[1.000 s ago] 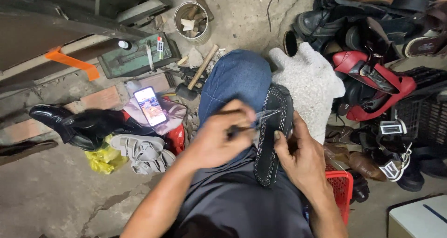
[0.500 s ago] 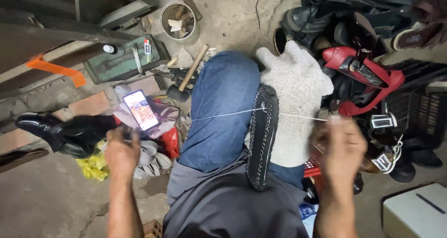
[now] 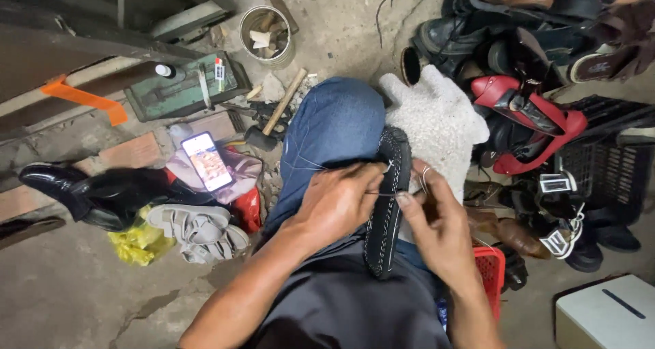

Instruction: Preparing a shoe sole and thread for hand-sewing as part of a shoe repair process.

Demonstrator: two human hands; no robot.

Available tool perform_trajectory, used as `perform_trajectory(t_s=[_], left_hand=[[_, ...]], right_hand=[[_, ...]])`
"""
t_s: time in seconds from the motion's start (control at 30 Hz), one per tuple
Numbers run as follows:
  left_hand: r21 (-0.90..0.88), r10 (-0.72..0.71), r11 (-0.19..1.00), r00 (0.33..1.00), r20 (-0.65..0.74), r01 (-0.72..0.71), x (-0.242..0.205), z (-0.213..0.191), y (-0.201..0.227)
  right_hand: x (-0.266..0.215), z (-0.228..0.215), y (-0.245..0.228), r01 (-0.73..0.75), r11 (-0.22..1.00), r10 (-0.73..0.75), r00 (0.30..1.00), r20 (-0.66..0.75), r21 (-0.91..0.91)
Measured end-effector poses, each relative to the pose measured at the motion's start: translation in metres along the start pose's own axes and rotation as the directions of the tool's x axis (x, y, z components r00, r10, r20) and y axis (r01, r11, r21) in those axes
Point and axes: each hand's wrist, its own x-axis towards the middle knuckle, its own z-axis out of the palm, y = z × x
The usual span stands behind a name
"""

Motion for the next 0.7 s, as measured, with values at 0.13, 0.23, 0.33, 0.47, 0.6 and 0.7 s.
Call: perform_trajectory(t_s=[0.13,0.23,0.33,0.47,0.6,0.7], left_hand=[[-0.008,0.045,0.999,0.996,-0.082,-0.046,-0.004,0.011,-0.002],[0.017,0.083,0.996,0.994,-0.069,-0.082,-0.004,0.019,-0.002],[0.020,0.112,0.994,0.991,-0.071,-0.111,-0.003,0.019,-0.002],[-0.017,0.073,0.997,0.993,-0.088,-0.074,-0.002,0.022,-0.003],[-0.059,-0.028,0.998,0.997,-0.072,0.024,-0.005,0.012,0.005],[-0.078,-0.079,0.994,0.995,-0.057,0.075,-0.014,0.006,0.005]], right_hand=[[-0.011,0.008,0.020,0.073,0.972,-0.080,0.997,-0.023,-0.222],[-0.016,0.011,0.031,0.203,0.929,-0.234,0.970,-0.066,-0.310],[-0.022,0.016,0.036,0.192,0.931,-0.237,0.964,-0.116,-0.309],[-0.027,0.018,0.027,-0.040,0.919,0.048,0.999,0.011,-0.392],[-0.016,0.016,0.000,-0.158,0.906,0.200,0.978,0.067,-0.393],[-0.014,0.014,0.002,-0.158,0.900,0.196,0.979,0.053,-0.406]])
